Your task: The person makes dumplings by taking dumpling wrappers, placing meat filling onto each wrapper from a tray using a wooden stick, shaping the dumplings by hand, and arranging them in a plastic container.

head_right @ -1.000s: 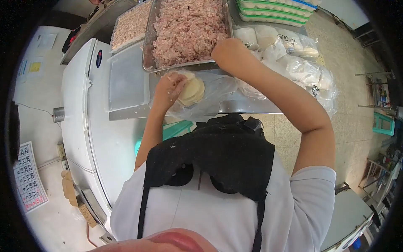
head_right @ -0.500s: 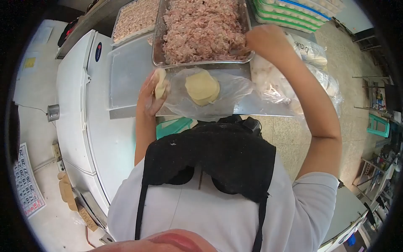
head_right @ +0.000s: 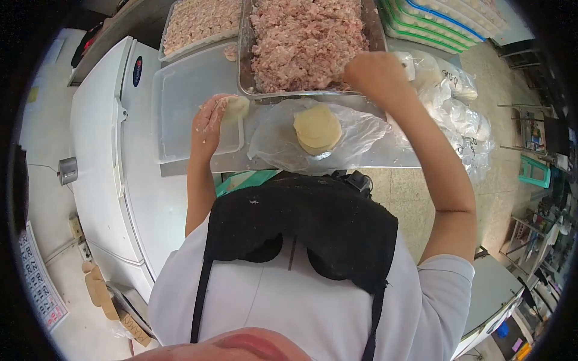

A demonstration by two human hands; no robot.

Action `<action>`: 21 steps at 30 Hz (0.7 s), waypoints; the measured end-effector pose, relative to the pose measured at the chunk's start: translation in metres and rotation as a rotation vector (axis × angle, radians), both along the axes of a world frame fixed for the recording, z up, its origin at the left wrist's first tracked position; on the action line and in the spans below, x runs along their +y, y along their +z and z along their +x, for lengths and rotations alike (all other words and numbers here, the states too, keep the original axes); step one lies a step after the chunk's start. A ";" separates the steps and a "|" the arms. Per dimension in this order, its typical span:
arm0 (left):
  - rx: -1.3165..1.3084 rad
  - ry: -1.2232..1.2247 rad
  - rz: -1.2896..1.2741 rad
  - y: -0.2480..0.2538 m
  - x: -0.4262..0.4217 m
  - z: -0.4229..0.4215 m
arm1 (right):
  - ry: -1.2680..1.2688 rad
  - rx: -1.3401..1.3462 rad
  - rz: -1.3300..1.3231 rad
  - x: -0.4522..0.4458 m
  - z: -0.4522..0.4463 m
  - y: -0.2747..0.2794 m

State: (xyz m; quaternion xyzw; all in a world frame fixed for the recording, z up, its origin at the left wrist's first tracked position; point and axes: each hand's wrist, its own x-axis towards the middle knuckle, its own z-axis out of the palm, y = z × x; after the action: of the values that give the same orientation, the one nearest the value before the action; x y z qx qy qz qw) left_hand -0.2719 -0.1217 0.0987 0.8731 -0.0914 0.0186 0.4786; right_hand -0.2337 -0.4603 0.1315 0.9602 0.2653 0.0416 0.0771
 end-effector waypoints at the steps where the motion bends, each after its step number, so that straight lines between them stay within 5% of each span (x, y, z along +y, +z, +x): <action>1: 0.016 0.007 -0.032 -0.004 0.001 0.001 | 0.031 -0.011 -0.020 0.008 -0.006 -0.012; 6: 0.060 0.008 -0.128 -0.028 0.015 0.003 | -0.051 0.091 0.028 0.034 -0.011 0.005; 10: 0.178 -0.028 -0.162 -0.013 0.017 -0.008 | 0.077 -0.074 0.105 0.058 0.014 0.010; 13: 0.244 -0.015 -0.307 -0.016 0.018 -0.012 | 0.142 -0.012 -0.005 0.085 0.022 -0.035; 16: 0.397 0.005 -0.589 -0.030 0.019 -0.015 | 0.187 -0.030 0.228 0.083 0.001 -0.049; 19: 0.544 0.022 -0.930 -0.044 0.007 -0.020 | -0.115 0.393 0.485 0.058 0.002 -0.034; 21: 0.567 0.042 -1.124 -0.047 -0.009 -0.015 | -0.180 0.415 0.726 0.040 -0.005 -0.037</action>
State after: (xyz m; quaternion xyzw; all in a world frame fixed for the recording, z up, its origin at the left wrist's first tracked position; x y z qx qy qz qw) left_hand -0.2865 -0.1306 0.0517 0.4608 0.0800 -0.1588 0.8695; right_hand -0.2384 -0.4203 0.0948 0.9324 0.1584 -0.0690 -0.3175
